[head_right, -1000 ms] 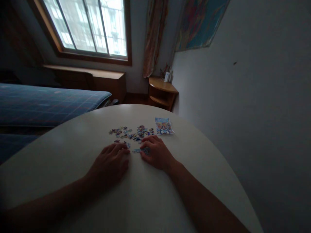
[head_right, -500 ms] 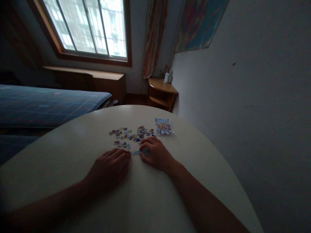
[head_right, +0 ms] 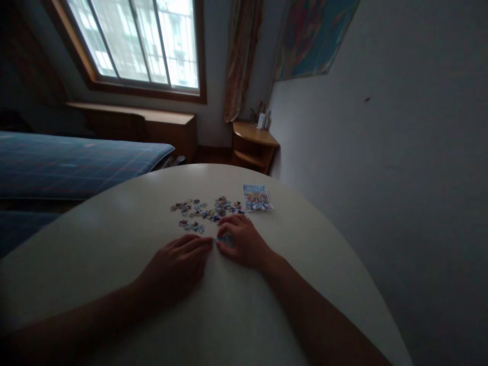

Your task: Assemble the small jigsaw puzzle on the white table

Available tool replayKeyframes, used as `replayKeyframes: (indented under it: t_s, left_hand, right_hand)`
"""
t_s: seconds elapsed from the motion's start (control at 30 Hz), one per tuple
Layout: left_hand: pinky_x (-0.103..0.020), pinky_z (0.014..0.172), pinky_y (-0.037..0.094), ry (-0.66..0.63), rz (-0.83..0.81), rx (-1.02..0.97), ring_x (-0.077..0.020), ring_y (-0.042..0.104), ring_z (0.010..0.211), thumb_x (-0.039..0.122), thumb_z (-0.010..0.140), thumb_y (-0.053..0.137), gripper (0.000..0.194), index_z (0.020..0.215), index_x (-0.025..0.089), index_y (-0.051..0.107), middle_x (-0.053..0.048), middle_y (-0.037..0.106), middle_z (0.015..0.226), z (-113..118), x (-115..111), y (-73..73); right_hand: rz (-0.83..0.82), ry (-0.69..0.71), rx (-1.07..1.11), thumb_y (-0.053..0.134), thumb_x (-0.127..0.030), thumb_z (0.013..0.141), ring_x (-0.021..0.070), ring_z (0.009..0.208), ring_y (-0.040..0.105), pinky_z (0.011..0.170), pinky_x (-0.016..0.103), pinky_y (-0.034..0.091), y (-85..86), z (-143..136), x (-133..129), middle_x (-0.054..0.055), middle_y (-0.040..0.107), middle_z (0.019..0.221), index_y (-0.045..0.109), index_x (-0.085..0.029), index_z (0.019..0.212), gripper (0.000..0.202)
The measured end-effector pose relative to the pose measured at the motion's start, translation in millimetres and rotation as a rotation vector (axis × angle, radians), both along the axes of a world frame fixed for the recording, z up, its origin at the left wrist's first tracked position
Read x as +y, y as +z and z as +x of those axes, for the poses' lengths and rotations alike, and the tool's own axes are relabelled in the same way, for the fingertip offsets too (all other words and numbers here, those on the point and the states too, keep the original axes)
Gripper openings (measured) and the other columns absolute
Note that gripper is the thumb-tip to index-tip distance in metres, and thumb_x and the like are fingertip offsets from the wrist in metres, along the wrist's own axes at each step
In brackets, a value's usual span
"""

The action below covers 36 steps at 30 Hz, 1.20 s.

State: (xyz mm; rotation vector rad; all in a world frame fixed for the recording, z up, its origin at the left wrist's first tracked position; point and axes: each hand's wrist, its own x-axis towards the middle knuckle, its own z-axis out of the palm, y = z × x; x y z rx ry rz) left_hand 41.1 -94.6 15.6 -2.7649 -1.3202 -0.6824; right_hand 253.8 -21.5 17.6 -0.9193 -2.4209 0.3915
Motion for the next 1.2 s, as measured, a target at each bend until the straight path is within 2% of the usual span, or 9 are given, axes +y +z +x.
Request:
replayKeyframes:
  t_s: [0.17,0.3,0.6,0.9,1.07,1.2]
  left_hand:
    - [-0.045,0.091,0.057,0.004,-0.002,0.003,-0.026,0.061,0.108,0.01,0.084,0.053,0.035,0.115,0.019,0.064,-0.007,0.068,0.124,1.2,-0.4,-0.3]
    - [-0.045,0.092,0.057,0.004,-0.004,-0.002,-0.0253,0.061,0.108,0.009,0.084,0.053,0.034,0.115,0.019,0.064,-0.007,0.068,0.123,1.6,-0.1,0.1]
    - [-0.046,0.096,0.056,-0.035,-0.006,-0.023,-0.0258,0.061,0.117,0.009,0.086,0.048,0.035,0.118,0.016,0.062,-0.011,0.067,0.125,-0.4,0.0,-1.2]
    - [-0.045,0.097,0.055,-0.047,-0.027,-0.032,-0.0256,0.06,0.117,0.006,0.085,0.049,0.038,0.12,0.016,0.06,-0.011,0.065,0.124,0.4,0.2,-1.0]
    - [-0.044,0.099,0.053,-0.04,-0.037,-0.042,-0.0249,0.058,0.12,0.005,0.083,0.05,0.041,0.121,0.018,0.058,-0.009,0.064,0.127,0.3,0.4,-0.9]
    - [-0.045,0.099,0.053,0.005,-0.034,-0.03,-0.0259,0.058,0.12,0.006,0.08,0.052,0.043,0.121,0.017,0.058,-0.011,0.062,0.129,0.5,0.4,1.7]
  right_hand:
    - [-0.055,-0.012,-0.044,0.069,-0.025,0.085,0.0261,0.126,0.049,0.109,0.05,0.032,-2.8,0.1,0.2,0.007,0.062,0.129,0.066,-0.023,0.092,0.008]
    - [-0.06,-0.014,-0.031,0.069,-0.024,0.085,0.0258,0.126,0.049,0.109,0.05,0.03,-2.5,0.8,-0.4,0.008,0.063,0.128,0.065,-0.023,0.091,0.007]
    - [-0.03,0.006,-0.006,0.068,-0.024,0.087,0.0233,0.123,0.052,0.108,0.047,0.032,-4.4,0.7,0.4,0.006,0.065,0.124,0.065,-0.023,0.092,0.006]
    - [-0.007,0.002,0.013,0.071,-0.024,0.085,0.0237,0.12,0.054,0.107,0.046,0.035,-2.6,-0.7,-1.2,0.006,0.066,0.119,0.067,-0.024,0.091,0.008]
    - [0.058,0.026,0.03,0.073,-0.021,0.082,0.0228,0.113,0.058,0.104,0.044,0.038,-0.2,-0.3,-3.0,0.005,0.068,0.112,0.068,-0.025,0.092,0.012]
    - [0.088,0.023,0.016,0.071,-0.02,0.084,0.0217,0.107,0.06,0.098,0.042,0.041,-1.1,0.8,-1.5,0.003,0.071,0.104,0.072,-0.026,0.09,0.009]
